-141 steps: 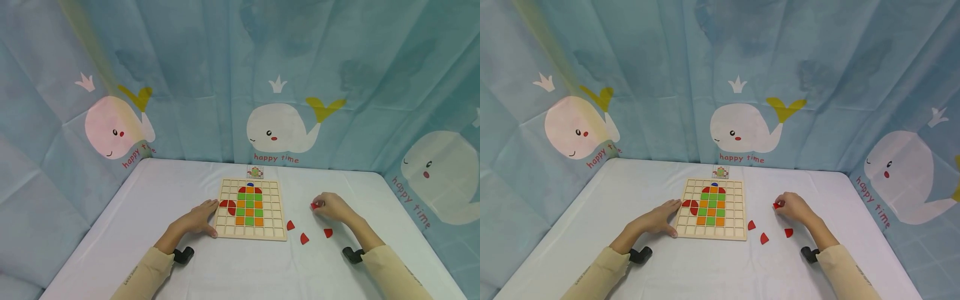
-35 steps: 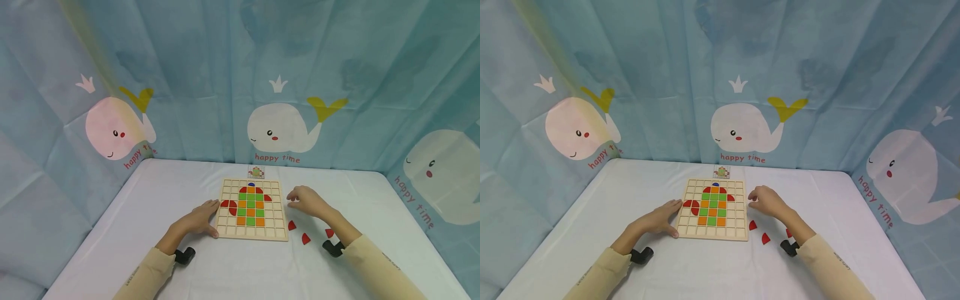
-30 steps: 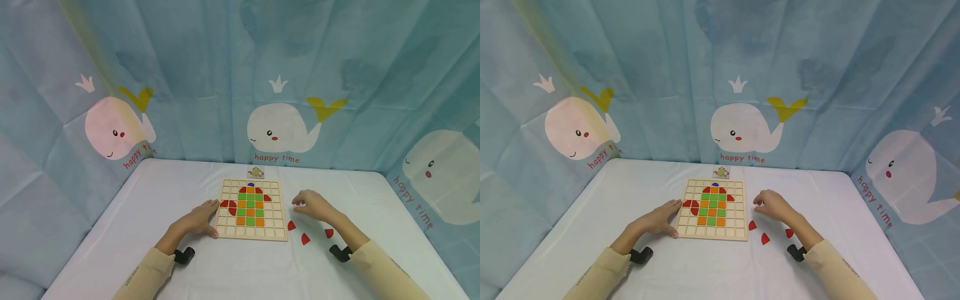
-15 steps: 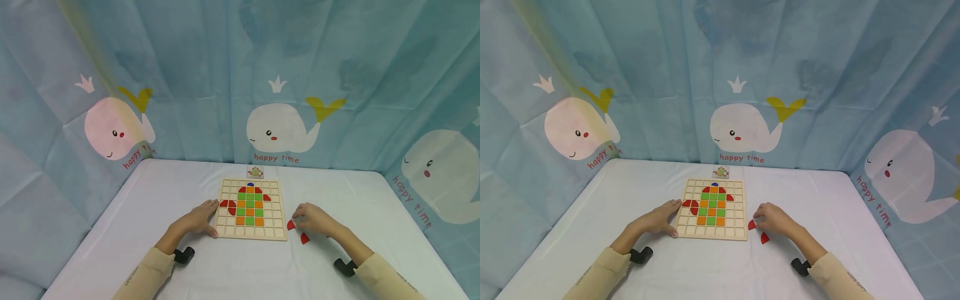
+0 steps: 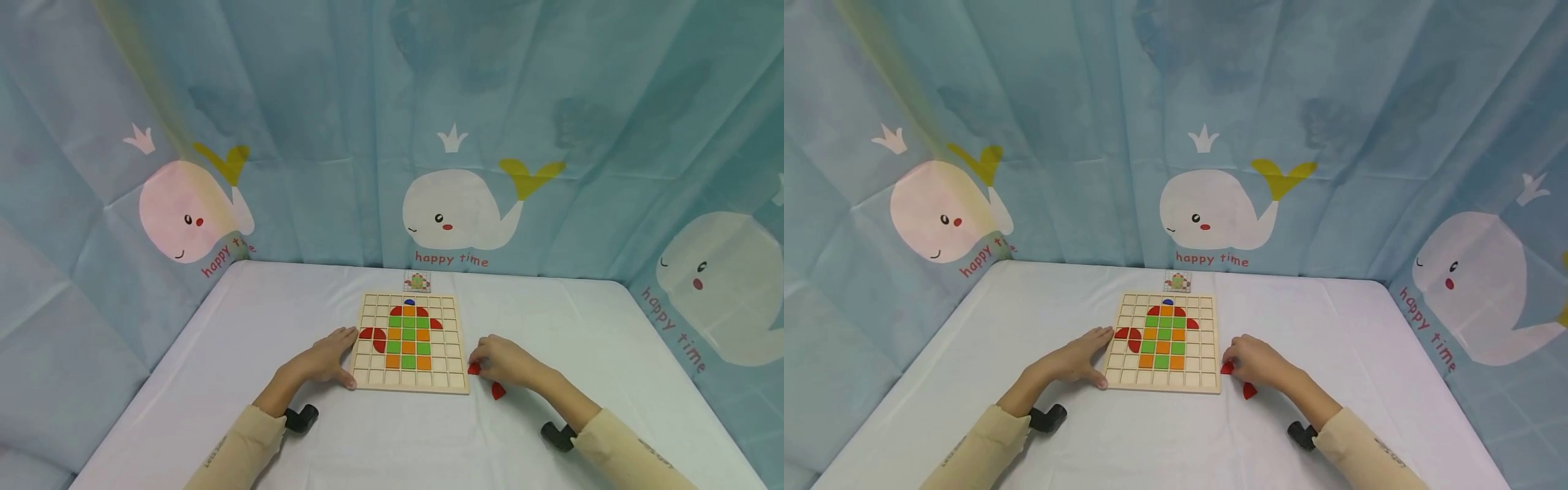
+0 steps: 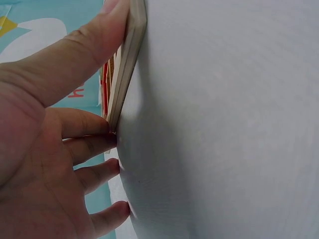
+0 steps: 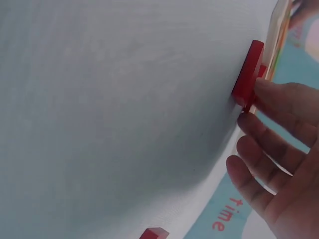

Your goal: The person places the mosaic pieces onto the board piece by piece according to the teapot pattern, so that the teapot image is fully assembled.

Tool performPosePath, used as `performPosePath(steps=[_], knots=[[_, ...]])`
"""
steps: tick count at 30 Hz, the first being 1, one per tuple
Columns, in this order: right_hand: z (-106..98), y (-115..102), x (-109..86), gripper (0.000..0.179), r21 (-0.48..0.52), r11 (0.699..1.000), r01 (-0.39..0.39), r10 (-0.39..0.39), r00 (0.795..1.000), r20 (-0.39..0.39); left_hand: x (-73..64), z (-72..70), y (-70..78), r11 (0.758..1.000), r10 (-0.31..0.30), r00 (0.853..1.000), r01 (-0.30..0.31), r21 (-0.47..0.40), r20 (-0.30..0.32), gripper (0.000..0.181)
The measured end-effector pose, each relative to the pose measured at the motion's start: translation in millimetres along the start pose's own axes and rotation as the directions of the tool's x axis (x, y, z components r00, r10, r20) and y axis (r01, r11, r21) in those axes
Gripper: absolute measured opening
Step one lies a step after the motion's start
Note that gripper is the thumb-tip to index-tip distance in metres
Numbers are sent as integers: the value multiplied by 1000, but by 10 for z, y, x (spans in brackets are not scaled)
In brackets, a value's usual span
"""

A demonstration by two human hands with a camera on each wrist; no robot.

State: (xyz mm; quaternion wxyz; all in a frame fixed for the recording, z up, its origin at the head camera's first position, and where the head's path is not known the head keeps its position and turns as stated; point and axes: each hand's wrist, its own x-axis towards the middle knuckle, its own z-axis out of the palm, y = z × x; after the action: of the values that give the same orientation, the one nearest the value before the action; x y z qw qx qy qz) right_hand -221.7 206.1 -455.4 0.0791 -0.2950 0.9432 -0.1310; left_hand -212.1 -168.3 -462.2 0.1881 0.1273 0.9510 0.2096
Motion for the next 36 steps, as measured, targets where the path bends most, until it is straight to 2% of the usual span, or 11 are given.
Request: performPosePath(steps=[4,6,11,17,25,32,36], knots=[[-1,-27,13,16,0,996,-92,92,996,2,3,1,-2,1000,1,1000,-1,5,-1,109],[0,-38,17,18,-1,994,-107,107,994,2,5,2,-4,1000,3,1000,-3,8,-2,109],[-13,-58,10,23,17,998,-58,57,998,7,6,0,-4,1000,5,1000,-5,10,-4,109],[-12,-40,7,19,-19,1000,-1,1,1000,-7,10,-1,-1,1000,2,1000,-2,1,-1,109],[-16,-67,24,19,-44,992,-119,119,993,-10,-2,-15,5,1000,3,1000,-3,6,2,108],[-25,-22,66,21,33,980,-197,197,980,-16,0,-12,11,1000,-7,1000,7,15,13,107],[-40,23,106,21,59,978,-201,202,979,-23,-9,-9,13,1000,-10,1000,10,3,6,108]])
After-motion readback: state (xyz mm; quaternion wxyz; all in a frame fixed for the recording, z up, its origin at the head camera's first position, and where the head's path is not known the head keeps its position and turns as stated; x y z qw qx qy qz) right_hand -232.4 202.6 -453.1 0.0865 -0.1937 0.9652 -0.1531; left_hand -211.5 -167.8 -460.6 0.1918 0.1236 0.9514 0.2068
